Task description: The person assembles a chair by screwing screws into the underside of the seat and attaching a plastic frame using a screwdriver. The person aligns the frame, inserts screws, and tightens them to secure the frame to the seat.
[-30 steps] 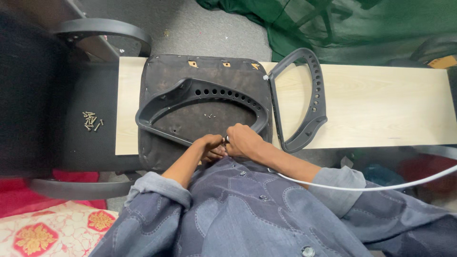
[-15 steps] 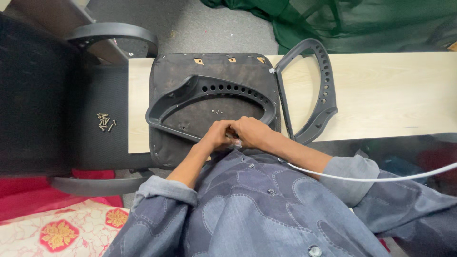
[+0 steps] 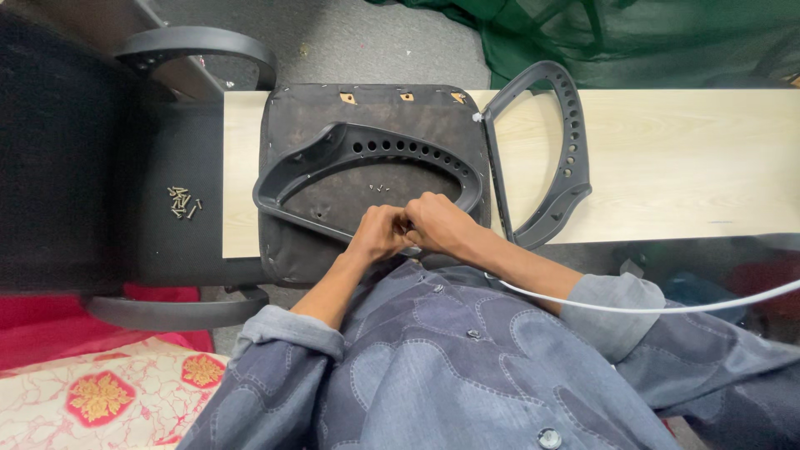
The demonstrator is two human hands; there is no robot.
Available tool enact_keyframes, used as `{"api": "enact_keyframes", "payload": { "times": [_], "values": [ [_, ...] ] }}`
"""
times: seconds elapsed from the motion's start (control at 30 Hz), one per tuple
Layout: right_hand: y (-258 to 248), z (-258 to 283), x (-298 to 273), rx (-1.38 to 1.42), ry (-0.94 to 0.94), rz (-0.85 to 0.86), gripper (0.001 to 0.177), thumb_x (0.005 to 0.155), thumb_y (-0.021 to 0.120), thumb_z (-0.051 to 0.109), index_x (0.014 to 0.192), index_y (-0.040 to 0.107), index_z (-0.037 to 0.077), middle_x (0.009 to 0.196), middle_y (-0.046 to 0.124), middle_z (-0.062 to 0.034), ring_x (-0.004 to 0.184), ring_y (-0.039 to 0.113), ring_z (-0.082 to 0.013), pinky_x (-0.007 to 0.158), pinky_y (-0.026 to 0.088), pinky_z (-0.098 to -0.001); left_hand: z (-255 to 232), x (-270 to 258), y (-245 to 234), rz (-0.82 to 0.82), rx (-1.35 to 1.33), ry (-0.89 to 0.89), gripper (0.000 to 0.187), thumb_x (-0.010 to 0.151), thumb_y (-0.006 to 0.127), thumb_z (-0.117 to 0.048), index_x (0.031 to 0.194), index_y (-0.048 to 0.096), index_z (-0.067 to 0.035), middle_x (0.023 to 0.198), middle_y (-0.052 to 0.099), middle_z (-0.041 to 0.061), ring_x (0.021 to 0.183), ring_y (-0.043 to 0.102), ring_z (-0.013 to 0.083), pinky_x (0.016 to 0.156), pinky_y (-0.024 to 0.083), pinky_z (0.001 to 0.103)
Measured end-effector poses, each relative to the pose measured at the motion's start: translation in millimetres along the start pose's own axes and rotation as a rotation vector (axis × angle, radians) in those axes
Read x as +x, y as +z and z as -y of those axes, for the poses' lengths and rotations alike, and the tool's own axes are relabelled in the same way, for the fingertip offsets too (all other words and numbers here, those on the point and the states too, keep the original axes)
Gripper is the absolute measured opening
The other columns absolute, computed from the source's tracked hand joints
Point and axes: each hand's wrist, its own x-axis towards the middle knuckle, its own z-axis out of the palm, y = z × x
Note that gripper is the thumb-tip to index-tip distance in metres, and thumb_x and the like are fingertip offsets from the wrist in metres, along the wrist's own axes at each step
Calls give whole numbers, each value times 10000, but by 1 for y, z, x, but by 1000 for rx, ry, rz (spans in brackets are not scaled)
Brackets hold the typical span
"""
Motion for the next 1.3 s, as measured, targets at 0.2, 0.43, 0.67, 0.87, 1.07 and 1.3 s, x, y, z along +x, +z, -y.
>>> {"api": "enact_keyframes", "payload": {
  "times": [0.2,0.43,0.67,0.87,1.07,1.3],
  "values": [
    [1,-6,0,-12,-23,16,201,721,724,14,907,795,41,848,738,-221,809,723,-399,712,579,-472,4,0,0,41,2,26,301,726,860,-195,975,781,-46,944,786,142,897,764,276,810,580,381],
    [0,-9,-8,38,-104,2,301,658,678,-72,904,799,51,840,746,-199,821,731,-382,722,577,-461,-4,-10,-1,11,-67,16,240,779,809,-164,983,745,-55,906,778,122,896,769,283,805,578,389],
    [-7,10,-17,162,-60,-20,223,745,779,88,962,774,39,846,732,-213,802,717,-394,713,562,-461,-22,-22,-2,-66,59,-18,234,773,816,-161,970,717,-83,892,759,116,893,711,363,745,545,453],
    [-9,22,-21,226,103,-133,299,781,757,100,1070,755,25,866,738,-221,823,724,-396,757,584,-442,-30,-27,2,-195,78,8,274,733,781,-123,997,711,-95,928,757,116,903,714,357,750,559,458],
    [2,15,-21,175,33,-90,312,747,749,41,1058,761,13,885,732,-232,831,716,-407,760,570,-465,-25,-31,12,-219,119,-117,290,716,842,-157,932,680,-52,900,751,129,873,711,352,734,552,450],
    [10,0,-24,190,11,-29,337,745,693,-79,1047,786,39,871,742,-209,817,738,-369,723,568,-432,29,-21,45,-312,-170,-150,252,766,756,-126,1002,733,-41,896,777,70,844,786,229,798,627,380]
  ]
}}
